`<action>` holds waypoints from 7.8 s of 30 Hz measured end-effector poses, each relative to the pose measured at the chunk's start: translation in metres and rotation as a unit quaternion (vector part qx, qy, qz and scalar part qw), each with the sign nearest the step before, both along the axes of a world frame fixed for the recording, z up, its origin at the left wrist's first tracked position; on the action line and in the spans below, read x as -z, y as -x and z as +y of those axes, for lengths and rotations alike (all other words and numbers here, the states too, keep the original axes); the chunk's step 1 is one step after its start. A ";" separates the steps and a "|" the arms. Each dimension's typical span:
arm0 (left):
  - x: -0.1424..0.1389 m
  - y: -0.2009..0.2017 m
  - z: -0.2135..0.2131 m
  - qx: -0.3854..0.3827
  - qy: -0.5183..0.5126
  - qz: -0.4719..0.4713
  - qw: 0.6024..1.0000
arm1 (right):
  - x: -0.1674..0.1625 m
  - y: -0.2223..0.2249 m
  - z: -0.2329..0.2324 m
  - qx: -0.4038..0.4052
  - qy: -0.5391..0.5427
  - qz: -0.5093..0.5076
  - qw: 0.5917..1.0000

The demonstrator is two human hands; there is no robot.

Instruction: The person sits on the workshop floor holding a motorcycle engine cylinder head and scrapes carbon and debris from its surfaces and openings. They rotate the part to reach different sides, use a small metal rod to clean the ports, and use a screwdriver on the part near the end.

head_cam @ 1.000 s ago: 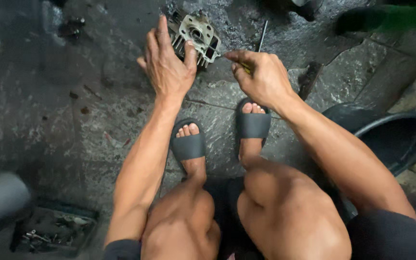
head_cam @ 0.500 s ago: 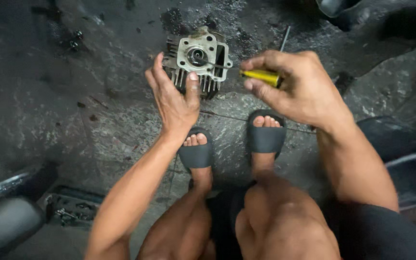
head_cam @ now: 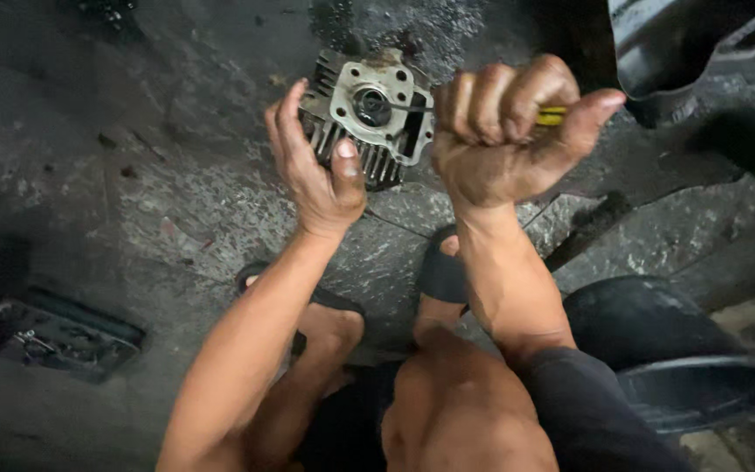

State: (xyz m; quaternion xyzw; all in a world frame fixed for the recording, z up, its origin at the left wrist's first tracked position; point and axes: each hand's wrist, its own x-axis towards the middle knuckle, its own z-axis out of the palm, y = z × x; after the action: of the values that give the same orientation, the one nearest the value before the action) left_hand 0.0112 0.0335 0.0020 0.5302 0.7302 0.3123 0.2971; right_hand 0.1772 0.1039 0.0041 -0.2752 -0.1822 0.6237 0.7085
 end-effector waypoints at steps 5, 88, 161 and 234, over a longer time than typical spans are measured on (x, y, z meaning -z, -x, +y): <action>-0.001 0.001 0.001 0.003 0.002 -0.005 1.000 | -0.006 -0.007 0.006 -0.009 0.023 -0.008 1.000; -0.002 0.002 0.000 -0.002 0.012 -0.025 1.000 | -0.008 0.020 0.004 -0.012 -0.044 0.028 0.999; 0.007 0.015 0.012 0.049 -0.006 -0.025 0.998 | 0.003 -0.010 0.001 -0.123 -0.016 0.031 0.992; 0.016 0.031 -0.032 0.002 -0.010 -0.150 0.989 | -0.052 0.004 0.000 -0.252 -0.083 -0.137 0.954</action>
State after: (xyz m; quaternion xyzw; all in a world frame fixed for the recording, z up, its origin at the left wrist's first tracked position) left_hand -0.0195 0.0012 -0.0140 0.4816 0.6730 0.3949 0.3990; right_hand 0.1735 0.1042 0.0558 -0.2435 -0.3916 0.7211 0.5171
